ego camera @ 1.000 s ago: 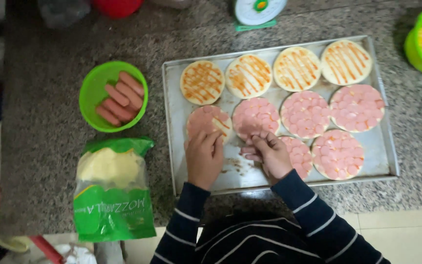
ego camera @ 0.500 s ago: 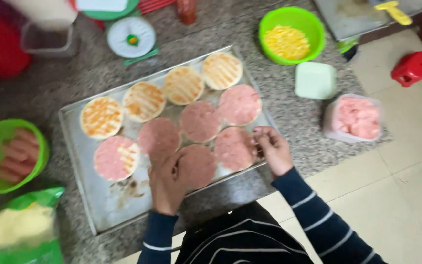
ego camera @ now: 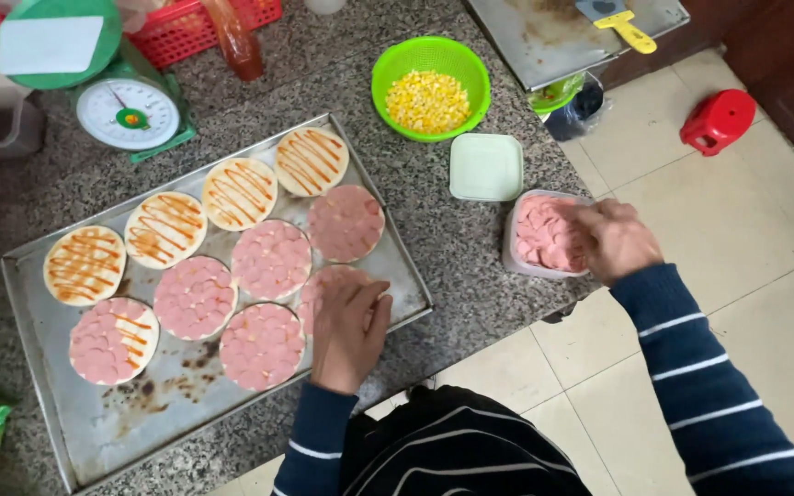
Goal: The person places sliced ham pieces by hand onto small round pizza bases arranged on a metal baking tray. Some bases already have sauce and cheese; others are topped with ham. The person works methodically across the tray, adding ham slices to each base.
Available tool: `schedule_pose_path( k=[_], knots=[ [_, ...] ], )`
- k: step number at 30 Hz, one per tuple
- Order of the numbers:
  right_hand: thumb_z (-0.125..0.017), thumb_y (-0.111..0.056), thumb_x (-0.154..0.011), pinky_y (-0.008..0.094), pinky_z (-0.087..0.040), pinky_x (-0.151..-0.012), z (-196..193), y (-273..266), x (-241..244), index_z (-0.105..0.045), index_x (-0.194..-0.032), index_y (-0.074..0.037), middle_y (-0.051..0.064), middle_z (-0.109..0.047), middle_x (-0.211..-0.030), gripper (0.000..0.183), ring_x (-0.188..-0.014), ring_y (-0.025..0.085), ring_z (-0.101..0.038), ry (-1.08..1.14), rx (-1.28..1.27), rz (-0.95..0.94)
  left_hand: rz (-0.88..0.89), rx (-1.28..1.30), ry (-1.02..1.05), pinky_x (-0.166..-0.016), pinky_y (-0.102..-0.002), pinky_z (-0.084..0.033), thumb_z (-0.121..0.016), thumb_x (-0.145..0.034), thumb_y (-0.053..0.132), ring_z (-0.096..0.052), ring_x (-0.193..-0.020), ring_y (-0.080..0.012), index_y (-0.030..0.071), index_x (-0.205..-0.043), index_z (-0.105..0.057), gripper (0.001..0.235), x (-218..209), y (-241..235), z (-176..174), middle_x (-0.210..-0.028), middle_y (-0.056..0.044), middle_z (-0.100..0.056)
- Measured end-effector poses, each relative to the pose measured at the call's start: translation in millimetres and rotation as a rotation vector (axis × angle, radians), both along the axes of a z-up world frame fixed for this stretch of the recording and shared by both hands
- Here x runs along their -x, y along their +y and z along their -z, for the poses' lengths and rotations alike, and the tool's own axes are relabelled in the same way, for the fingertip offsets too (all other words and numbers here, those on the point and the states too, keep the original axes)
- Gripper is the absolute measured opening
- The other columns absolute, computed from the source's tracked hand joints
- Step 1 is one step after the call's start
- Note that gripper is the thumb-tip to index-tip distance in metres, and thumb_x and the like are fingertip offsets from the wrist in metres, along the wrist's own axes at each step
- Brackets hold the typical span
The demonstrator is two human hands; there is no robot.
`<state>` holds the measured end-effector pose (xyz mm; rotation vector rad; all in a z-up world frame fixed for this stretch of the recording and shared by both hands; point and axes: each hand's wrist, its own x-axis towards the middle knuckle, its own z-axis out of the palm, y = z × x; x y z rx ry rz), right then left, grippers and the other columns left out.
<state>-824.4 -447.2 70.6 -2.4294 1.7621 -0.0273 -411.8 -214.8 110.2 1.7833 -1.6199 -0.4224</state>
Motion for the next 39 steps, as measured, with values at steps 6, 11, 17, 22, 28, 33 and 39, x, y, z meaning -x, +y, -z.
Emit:
schedule_pose_path(
  k=[6, 11, 17, 22, 28, 33, 39],
  knots=[
    [-0.068, -0.056, -0.103, 0.048, -0.065, -0.109, -22, -1, -19, -0.071, -0.149, -0.043, 0.002, -0.062, -0.143, 0.049, -0.136, 0.031, -0.062, 0.192, -0.026, -0.263, 0.005, -0.102, -0.025, -0.093, -0.045, -0.051, -0.075, -0.107, 0.040, -0.073, -0.099, -0.0290, 0.025, -0.126, -0.086, 0.027, 9, -5, 22, -0.089, -0.001, -0.076],
    [-0.081, -0.048, -0.091, 0.041, -0.061, -0.111, -12, -12, -2, -0.070, -0.129, -0.036, -0.004, -0.056, -0.145, 0.041, -0.139, 0.023, -0.057, 0.205, 0.035, -0.276, -0.016, -0.123, 0.019, -0.096, -0.045, -0.051, -0.074, -0.108, 0.033, -0.073, -0.098, -0.0301, 0.020, -0.123, -0.086, 0.024, 11, 2, 18, -0.085, -0.002, -0.073],
    [-0.086, -0.039, -0.091, 0.049, -0.061, -0.110, 5, -19, 6, -0.070, -0.120, -0.028, 0.002, -0.067, -0.123, 0.035, -0.128, 0.031, -0.069, -0.103, -0.113, -0.151, -0.004, -0.131, 0.025, -0.095, -0.045, -0.052, -0.076, -0.107, 0.032, -0.073, -0.094, -0.0302, 0.019, -0.123, -0.087, 0.023, 16, 0, 22, -0.083, -0.003, -0.074],
    [-0.084, -0.029, -0.096, 0.053, -0.062, -0.102, -16, -3, -7, -0.074, -0.127, -0.023, 0.011, -0.084, -0.113, 0.033, -0.113, 0.037, -0.080, -0.375, -0.182, 0.047, 0.024, -0.102, -0.025, -0.097, -0.047, -0.053, -0.076, -0.107, 0.031, -0.074, -0.098, -0.0340, 0.017, -0.123, -0.087, 0.024, 18, 1, 11, -0.085, -0.007, -0.074],
    [-0.078, -0.027, -0.108, 0.042, -0.065, -0.083, -12, -4, -27, -0.083, -0.133, -0.027, 0.012, -0.082, -0.100, 0.026, -0.088, 0.024, -0.078, -0.740, -0.274, 0.253, 0.033, -0.069, -0.028, -0.095, -0.047, -0.056, -0.077, -0.104, 0.028, -0.075, -0.097, -0.0361, 0.016, -0.122, -0.087, 0.024, 18, -2, 3, -0.087, -0.010, -0.075],
    [-0.071, -0.010, -0.109, 0.035, -0.075, -0.071, -16, 24, -94, -0.071, -0.136, -0.002, 0.020, -0.081, -0.113, 0.027, -0.082, 0.025, -0.083, -1.463, -0.684, 0.385, 0.055, 0.063, -0.031, -0.089, -0.042, -0.060, -0.077, -0.106, 0.025, -0.077, -0.089, -0.0329, 0.013, -0.123, -0.086, 0.022, 16, -2, 3, -0.087, -0.008, -0.076],
    [-0.066, -0.024, -0.114, 0.042, -0.073, -0.090, -40, 81, -200, -0.072, -0.145, 0.003, 0.021, -0.086, -0.121, 0.041, -0.104, 0.027, -0.085, -1.521, -1.021, 0.331, -0.022, 0.187, 0.140, -0.086, -0.046, -0.063, -0.072, -0.111, 0.016, -0.077, -0.091, -0.0348, 0.003, -0.125, -0.083, 0.023, -5, 6, -39, -0.095, -0.015, -0.078]
  ],
)
